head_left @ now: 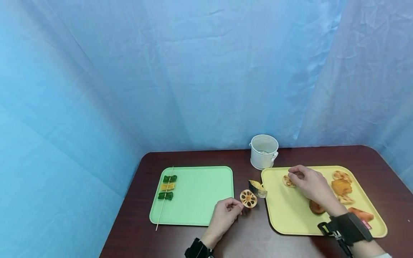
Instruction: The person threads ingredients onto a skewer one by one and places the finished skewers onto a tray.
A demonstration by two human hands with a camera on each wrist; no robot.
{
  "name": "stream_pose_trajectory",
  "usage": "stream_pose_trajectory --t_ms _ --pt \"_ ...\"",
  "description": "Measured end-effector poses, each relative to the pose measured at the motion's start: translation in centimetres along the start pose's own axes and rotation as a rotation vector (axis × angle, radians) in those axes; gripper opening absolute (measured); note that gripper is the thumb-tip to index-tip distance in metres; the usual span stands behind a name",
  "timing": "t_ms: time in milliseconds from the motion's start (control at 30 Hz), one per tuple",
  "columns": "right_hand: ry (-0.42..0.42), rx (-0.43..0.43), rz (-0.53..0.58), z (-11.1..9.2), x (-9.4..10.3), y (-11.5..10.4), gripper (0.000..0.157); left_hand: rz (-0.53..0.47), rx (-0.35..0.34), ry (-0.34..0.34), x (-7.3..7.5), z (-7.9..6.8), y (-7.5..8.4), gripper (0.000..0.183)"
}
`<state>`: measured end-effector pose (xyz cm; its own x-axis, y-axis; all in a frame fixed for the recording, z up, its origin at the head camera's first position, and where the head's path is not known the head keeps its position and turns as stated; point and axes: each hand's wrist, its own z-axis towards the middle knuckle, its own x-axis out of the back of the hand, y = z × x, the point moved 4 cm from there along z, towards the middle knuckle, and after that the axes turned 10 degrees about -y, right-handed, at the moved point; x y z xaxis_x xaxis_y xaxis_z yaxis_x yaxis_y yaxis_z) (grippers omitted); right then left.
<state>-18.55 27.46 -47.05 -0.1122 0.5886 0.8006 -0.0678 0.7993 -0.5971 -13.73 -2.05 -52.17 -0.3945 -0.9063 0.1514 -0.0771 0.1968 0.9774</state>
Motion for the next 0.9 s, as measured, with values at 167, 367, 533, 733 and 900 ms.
stream_pose_trajectory --t_ms 167,367,533,733,900 --pt "-0.01 0.034 -0.052 0.7 -0.1 0.4 0.032 -0.014 -0.008 0.002 0.2 0.0 -0.2 0.022" --pt "-0.063 0.039 -0.117 1.5 -0.1 0.6 0.036 0.018 -0.009 0.021 0.3 0.1 0.0 0.019" --pt "-0.142 -0.01 -0.18 2.1 -0.6 0.9 0.041 0.049 0.004 0.034 0.2 0.0 0.6 0.017" --pt "-0.158 0.023 -0.259 2.5 -1.4 1.2 0.041 0.039 -0.011 0.04 0.4 0.0 0.3 0.017" --pt "-0.14 0.074 -0.303 2.5 -1.7 1.2 0.042 0.02 -0.021 0.035 0.5 0.1 -0.1 0.018"
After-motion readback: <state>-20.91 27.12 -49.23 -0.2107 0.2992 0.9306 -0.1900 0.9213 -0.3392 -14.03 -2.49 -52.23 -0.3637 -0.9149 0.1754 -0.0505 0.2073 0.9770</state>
